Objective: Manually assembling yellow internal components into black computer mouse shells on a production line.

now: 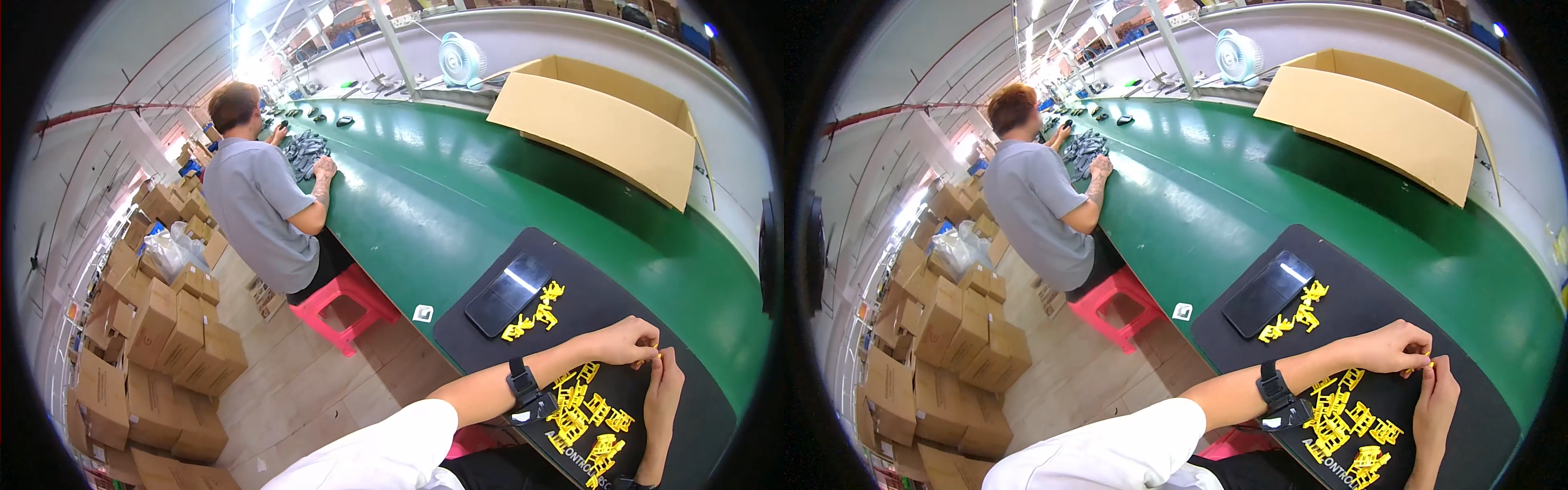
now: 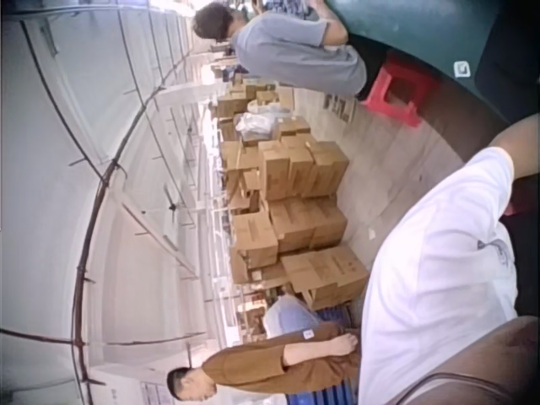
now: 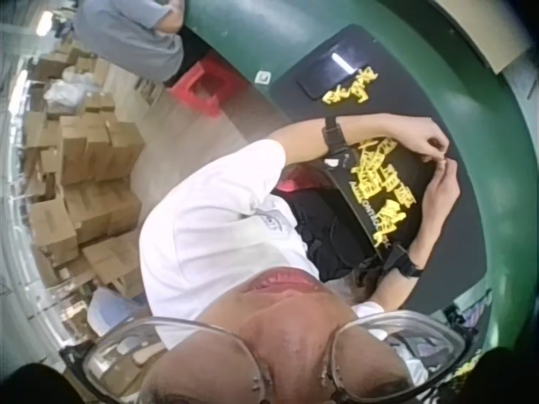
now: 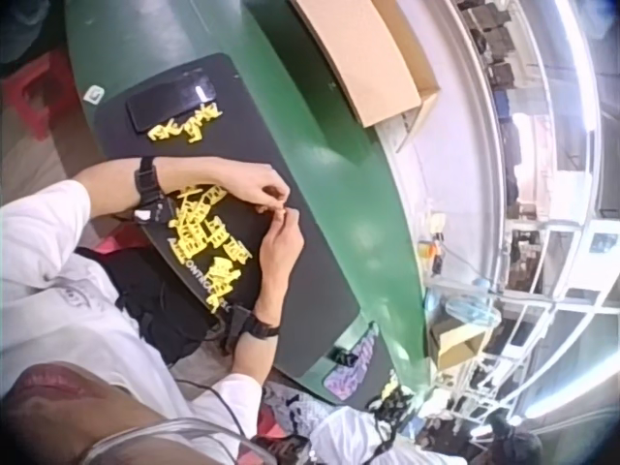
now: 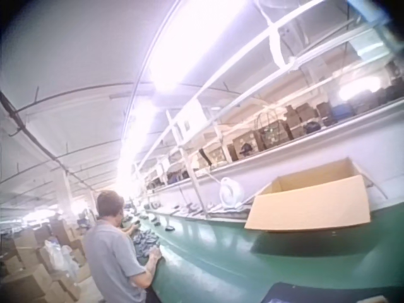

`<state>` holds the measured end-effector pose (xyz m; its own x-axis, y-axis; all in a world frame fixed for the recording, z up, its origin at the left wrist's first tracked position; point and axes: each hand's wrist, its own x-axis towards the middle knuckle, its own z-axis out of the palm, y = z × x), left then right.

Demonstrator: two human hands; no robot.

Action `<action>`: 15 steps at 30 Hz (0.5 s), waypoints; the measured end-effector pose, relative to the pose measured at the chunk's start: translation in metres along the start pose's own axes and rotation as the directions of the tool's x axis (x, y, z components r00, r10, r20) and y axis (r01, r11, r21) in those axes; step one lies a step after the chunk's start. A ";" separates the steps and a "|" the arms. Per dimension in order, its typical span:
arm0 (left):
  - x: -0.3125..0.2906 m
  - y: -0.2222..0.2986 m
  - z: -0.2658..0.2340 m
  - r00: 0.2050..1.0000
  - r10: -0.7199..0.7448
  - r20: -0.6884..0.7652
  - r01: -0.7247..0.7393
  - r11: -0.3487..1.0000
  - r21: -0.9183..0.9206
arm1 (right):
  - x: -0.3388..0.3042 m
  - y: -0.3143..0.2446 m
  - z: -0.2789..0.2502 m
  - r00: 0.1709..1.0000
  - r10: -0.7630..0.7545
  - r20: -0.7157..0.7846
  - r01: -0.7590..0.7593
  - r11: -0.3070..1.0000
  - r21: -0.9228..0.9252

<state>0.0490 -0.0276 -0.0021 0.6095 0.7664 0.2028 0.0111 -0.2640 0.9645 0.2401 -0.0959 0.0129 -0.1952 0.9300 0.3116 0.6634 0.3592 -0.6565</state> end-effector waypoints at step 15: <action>0.000 -0.001 -0.001 0.999 -0.044 -0.012 0.043 0.999 -0.024 | 0.001 -0.005 -0.001 1.000 0.018 0.000 -0.018 1.000 0.007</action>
<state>0.0480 -0.0269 -0.0028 0.5986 0.7844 0.1625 0.0183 -0.2162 0.9762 0.2371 -0.0969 0.0171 -0.1827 0.9363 0.2999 0.6617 0.3427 -0.6669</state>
